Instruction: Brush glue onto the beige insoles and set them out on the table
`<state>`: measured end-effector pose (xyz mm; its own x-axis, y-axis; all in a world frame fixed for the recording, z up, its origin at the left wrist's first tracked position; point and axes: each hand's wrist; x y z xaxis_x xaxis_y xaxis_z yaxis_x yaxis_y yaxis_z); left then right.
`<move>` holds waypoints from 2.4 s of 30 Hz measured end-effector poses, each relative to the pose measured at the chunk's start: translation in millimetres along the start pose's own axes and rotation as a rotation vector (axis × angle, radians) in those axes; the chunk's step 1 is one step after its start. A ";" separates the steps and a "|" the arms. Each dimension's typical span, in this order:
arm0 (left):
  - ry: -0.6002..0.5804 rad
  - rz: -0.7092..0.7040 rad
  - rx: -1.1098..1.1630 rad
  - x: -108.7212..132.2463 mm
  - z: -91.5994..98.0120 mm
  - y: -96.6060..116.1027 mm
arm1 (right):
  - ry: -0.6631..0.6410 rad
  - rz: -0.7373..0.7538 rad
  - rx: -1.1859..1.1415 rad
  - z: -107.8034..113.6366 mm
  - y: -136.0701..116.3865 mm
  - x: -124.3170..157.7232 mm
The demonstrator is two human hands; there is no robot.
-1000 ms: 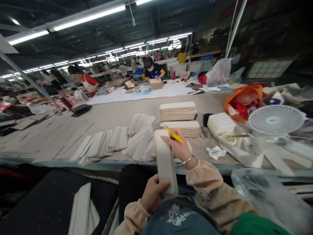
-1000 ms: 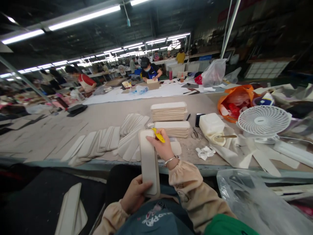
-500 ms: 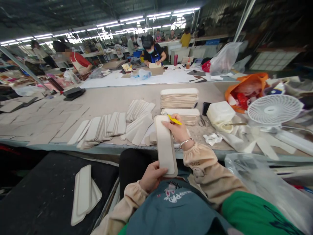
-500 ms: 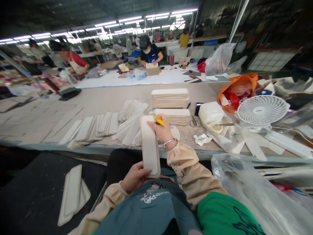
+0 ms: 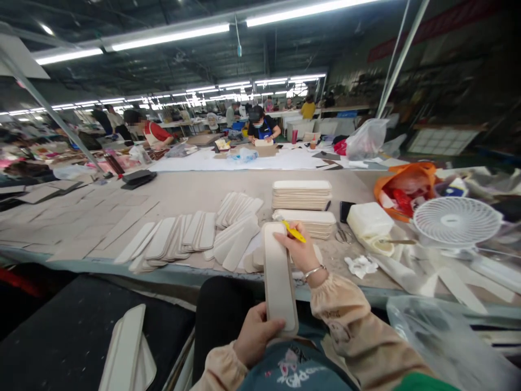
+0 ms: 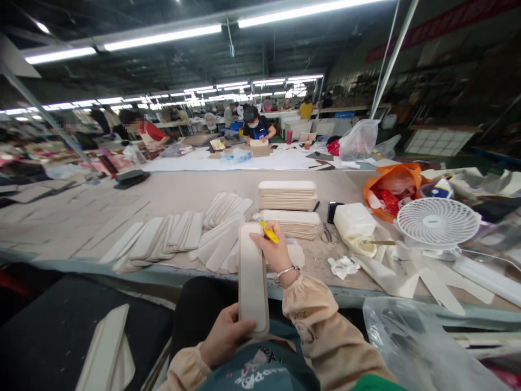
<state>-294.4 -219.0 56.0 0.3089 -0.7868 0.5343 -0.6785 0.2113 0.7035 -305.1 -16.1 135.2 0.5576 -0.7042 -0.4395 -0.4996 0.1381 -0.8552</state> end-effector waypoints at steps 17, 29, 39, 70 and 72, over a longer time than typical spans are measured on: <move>0.012 0.025 -0.020 0.6 -10.2 8.9 | 0.026 0.048 0.097 18.0 -5.0 -1.0; 0.018 0.206 0.082 4.7 -23.1 20.2 | 0.134 0.057 0.049 35.5 12.2 -4.1; 0.157 0.181 0.004 -3.8 -19.0 14.5 | 0.135 0.074 0.059 34.0 6.1 -4.7; 0.183 0.086 -0.176 -9.2 -6.1 7.6 | 0.196 0.116 0.242 48.1 2.7 6.5; 0.281 -0.002 -0.151 -4.5 4.2 18.8 | 0.232 0.091 0.292 55.2 6.7 9.1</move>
<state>-311.3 -213.9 64.8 0.4961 -0.6011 0.6266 -0.5777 0.3103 0.7550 -266.8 16.9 110.3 0.3377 -0.8143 -0.4721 -0.3113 0.3767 -0.8725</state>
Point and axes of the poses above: each hand's wrist, its own x-axis away from the middle knuckle, its own z-axis out of the back of the hand, y = z × x, and after that the axes turned 14 degrees about z, right-handed
